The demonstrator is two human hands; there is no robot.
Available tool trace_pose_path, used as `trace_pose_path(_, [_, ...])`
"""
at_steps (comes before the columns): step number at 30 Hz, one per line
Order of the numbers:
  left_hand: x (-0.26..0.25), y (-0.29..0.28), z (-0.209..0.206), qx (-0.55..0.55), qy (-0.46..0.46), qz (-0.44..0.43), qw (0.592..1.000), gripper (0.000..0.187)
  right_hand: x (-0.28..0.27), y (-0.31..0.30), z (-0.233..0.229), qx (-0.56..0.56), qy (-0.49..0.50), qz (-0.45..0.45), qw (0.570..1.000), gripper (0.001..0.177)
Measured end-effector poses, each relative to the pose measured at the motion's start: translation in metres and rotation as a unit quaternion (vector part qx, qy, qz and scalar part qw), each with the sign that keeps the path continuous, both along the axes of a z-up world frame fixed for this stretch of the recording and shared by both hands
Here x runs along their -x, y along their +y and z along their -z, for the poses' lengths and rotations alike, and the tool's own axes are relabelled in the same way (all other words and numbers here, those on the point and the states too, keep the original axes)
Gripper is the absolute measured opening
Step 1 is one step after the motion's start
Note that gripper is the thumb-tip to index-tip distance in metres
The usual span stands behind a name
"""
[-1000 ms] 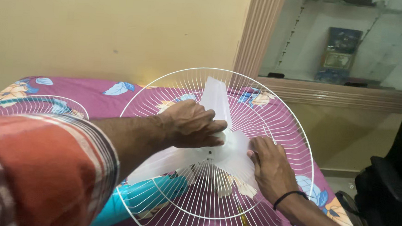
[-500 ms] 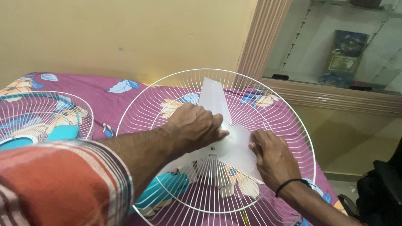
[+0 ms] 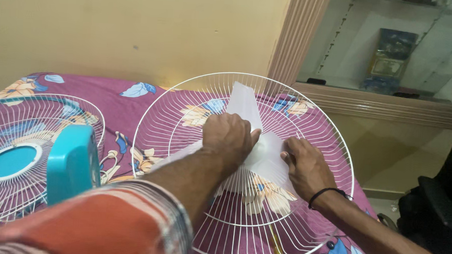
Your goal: The person assembles a small table fan by attaching the fan blades to the motor hub, securing them with a plastic cap, and then attaching the front wire cage. The person handles the fan blades, motor hub, plastic cap, and wire cage.
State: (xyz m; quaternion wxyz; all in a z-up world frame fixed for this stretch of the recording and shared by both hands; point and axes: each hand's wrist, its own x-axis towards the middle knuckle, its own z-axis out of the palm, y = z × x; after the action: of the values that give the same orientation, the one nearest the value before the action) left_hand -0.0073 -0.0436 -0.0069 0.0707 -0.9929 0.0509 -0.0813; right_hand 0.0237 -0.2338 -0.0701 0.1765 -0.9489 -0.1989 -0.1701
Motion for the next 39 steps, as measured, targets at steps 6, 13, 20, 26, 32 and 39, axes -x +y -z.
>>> trace_pose_path(6, [-0.005,0.031,-0.018,-0.03,0.075,0.069,0.994,0.064,0.0,0.002,-0.001,-0.016,0.035,0.02,0.999,0.022])
trace_pose_path(13, [-0.02,0.055,-0.017,-0.148,-0.014,0.251,0.956,0.047,0.004,0.006,-0.002,0.001,0.071,0.051,0.996,0.023])
trace_pose_path(20, [-0.021,0.046,-0.016,-0.127,0.048,0.219,0.966,0.055,0.008,0.002,0.004,-0.015,0.038,0.037,0.998,0.02])
trace_pose_path(26, [-0.024,0.04,-0.013,-0.083,0.058,0.195,0.975,0.057,0.009,0.0,0.007,-0.017,0.011,0.026,0.999,0.019])
trace_pose_path(32, [-0.029,0.036,-0.007,-0.056,0.044,0.18,0.981,0.063,0.012,0.004,0.0,-0.017,0.029,0.041,0.999,0.018])
trace_pose_path(39, [-0.019,0.025,0.007,-0.043,0.051,0.088,0.994,0.062,0.013,0.006,-0.009,0.0,0.046,0.057,0.997,0.021])
